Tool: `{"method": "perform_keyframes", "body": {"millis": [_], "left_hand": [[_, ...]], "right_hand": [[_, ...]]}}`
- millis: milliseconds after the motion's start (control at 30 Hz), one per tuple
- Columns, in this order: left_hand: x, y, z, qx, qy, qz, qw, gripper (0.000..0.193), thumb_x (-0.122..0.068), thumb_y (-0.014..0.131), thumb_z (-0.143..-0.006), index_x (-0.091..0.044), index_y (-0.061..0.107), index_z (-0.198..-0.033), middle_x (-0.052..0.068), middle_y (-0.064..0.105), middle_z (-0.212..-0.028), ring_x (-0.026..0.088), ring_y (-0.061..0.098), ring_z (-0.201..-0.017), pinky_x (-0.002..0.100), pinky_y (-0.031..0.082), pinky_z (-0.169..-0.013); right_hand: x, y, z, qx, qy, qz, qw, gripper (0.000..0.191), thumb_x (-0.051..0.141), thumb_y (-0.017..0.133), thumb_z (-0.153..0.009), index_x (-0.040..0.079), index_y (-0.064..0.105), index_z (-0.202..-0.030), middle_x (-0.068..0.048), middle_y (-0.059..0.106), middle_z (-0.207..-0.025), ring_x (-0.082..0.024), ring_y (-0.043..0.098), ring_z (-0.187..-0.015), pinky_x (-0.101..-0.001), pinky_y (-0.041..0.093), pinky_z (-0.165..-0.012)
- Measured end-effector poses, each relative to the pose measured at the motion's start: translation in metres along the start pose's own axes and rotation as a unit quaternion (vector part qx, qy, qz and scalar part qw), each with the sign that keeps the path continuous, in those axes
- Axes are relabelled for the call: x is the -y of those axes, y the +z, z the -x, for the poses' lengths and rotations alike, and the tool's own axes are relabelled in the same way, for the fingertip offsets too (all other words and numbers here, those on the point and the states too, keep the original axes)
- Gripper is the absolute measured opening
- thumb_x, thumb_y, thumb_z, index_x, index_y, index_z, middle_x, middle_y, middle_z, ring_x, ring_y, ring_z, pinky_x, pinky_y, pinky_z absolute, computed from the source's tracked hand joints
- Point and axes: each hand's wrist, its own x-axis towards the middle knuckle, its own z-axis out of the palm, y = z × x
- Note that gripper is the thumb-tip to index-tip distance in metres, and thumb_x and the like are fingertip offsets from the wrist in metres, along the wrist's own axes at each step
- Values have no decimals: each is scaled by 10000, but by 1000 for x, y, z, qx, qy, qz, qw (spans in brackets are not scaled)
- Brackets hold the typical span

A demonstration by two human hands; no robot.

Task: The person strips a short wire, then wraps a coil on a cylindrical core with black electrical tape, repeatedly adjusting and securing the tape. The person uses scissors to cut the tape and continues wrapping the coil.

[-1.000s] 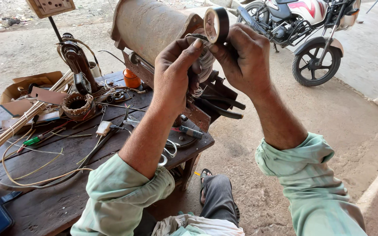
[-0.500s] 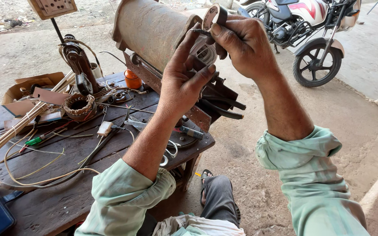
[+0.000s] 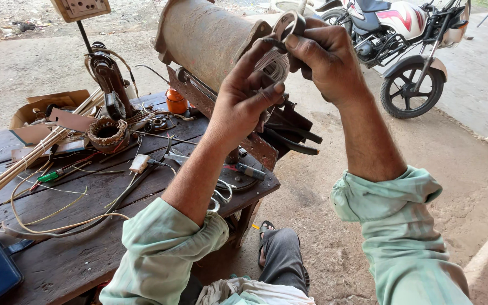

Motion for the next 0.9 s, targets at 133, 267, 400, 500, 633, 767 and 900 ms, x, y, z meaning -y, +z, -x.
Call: {"method": "perform_keyframes", "body": {"millis": [133, 267, 400, 500, 633, 767, 900], "left_hand": [[7, 6, 3, -3, 31, 76, 997, 613, -34, 689, -1056, -65, 366, -1575, 86, 723, -1146, 81, 678, -1012, 262, 579, -883], [3, 14, -4, -63, 26, -95, 993, 524, -64, 678, -1019, -102, 458, -1494, 22, 745, -977, 49, 692, -842, 239, 582, -717], [-6, 24, -8, -153, 28, -268, 951, 206, -120, 722, -993, -87, 717, -1196, -53, 731, -837, 43, 657, -685, 229, 524, -586], [-10, 32, -1, -207, -3, -294, 933, 158, -167, 765, -940, -97, 790, -1080, -20, 680, -747, 72, 585, -628, 239, 453, -550], [-11, 39, 6, -242, 81, -273, 927, 198, -186, 836, -887, -53, 801, -1030, 71, 643, -965, 138, 617, -826, 272, 512, -707], [-13, 43, 14, -220, 147, -311, 913, 211, -221, 858, -917, -33, 764, -927, 114, 642, -1125, 169, 642, -1064, 323, 550, -875], [-18, 34, 20, -160, 144, -264, 940, 147, -150, 702, -962, -5, 728, -956, 110, 653, -1164, 159, 625, -1091, 315, 525, -911]], "right_hand": [[-7, 0, 3, 52, -59, -9, 997, 435, 426, 644, -1119, 19, 746, -1003, 3, 544, -1128, -65, 528, -925, -237, 458, -681], [-8, -8, 2, 100, -50, 5, 994, 472, 431, 662, -1152, 4, 744, -969, -5, 532, -1127, -77, 522, -1059, -241, 502, -825], [-4, -9, 2, 77, -29, 52, 995, 438, 423, 695, -1080, 27, 725, -893, 1, 575, -1135, -100, 558, -1016, -281, 523, -777], [1, -8, 4, 65, -32, 37, 997, 374, 381, 743, -1045, 29, 720, -919, -8, 583, -1190, -94, 621, -1005, -275, 590, -790], [8, -3, 10, 43, -139, 130, 981, 304, 251, 770, -1121, -7, 729, -966, -58, 647, -1171, -110, 629, -1056, -262, 558, -844], [11, 5, 16, 22, -105, 106, 989, 212, 193, 744, -1103, 11, 685, -1011, -37, 689, -1119, -75, 648, -930, -239, 557, -765], [15, -1, 20, 45, -46, -5, 998, 198, 173, 741, -1094, 25, 618, -1141, 12, 666, -1030, -20, 626, -860, -211, 549, -717]]}}
